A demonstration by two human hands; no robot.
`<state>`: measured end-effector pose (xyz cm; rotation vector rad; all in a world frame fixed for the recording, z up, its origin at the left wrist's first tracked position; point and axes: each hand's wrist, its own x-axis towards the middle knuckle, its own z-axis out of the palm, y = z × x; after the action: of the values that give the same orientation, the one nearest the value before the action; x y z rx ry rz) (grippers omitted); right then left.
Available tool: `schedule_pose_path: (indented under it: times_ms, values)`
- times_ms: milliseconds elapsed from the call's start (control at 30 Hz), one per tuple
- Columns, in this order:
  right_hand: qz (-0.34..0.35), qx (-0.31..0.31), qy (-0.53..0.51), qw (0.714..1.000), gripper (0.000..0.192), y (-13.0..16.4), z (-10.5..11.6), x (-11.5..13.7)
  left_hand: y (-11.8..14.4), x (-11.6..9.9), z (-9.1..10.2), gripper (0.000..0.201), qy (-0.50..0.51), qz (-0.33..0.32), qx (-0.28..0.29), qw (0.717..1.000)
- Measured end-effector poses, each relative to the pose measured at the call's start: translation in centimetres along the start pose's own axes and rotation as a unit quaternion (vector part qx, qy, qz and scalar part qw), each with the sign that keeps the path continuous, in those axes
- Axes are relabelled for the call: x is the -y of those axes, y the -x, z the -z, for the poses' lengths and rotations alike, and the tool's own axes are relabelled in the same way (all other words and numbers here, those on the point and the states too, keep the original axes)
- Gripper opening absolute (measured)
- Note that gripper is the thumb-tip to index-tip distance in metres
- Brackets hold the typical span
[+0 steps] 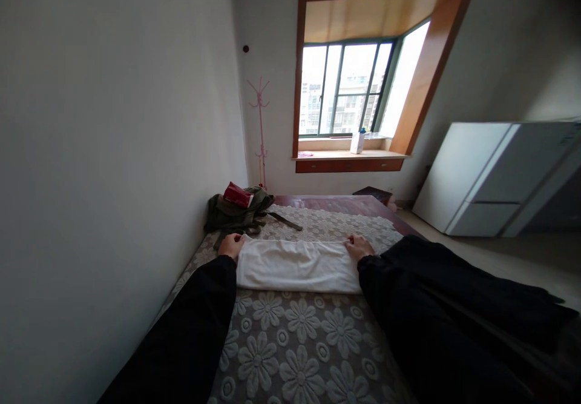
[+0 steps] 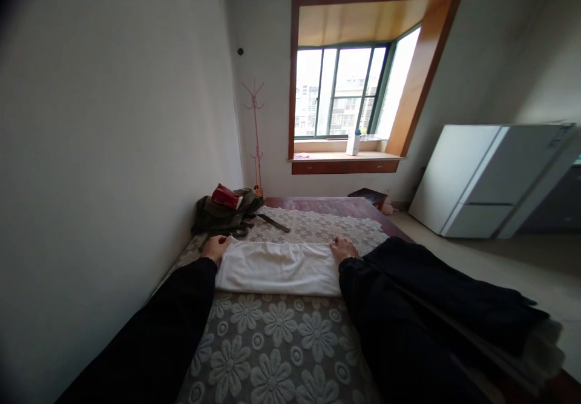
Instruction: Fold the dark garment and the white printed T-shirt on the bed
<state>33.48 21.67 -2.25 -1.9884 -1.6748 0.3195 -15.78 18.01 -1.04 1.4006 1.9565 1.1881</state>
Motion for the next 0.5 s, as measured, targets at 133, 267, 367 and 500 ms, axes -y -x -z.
schedule_pose_path:
  times_ms: [133,267,367,500]
  values:
    - [0.038,-0.048,-0.031,0.998,0.019,0.6,1.5,-0.2,0.7,-0.9,0.5,0.017,0.066,-0.021,-0.025,0.997]
    - [0.098,-0.111,-0.079,0.986,0.02,3.1,4.1,0.1,2.8,-1.8,2.2,0.021,0.139,-0.039,-0.045,0.989]
    - [0.172,-0.182,-0.167,0.954,0.025,6.0,6.4,0.2,5.3,-2.5,4.0,0.024,0.181,-0.053,-0.041,0.981]
    - [0.132,-0.17,-0.279,0.936,0.036,11.0,9.4,-0.4,9.8,-3.6,6.8,0.039,0.217,-0.065,-0.033,0.973]
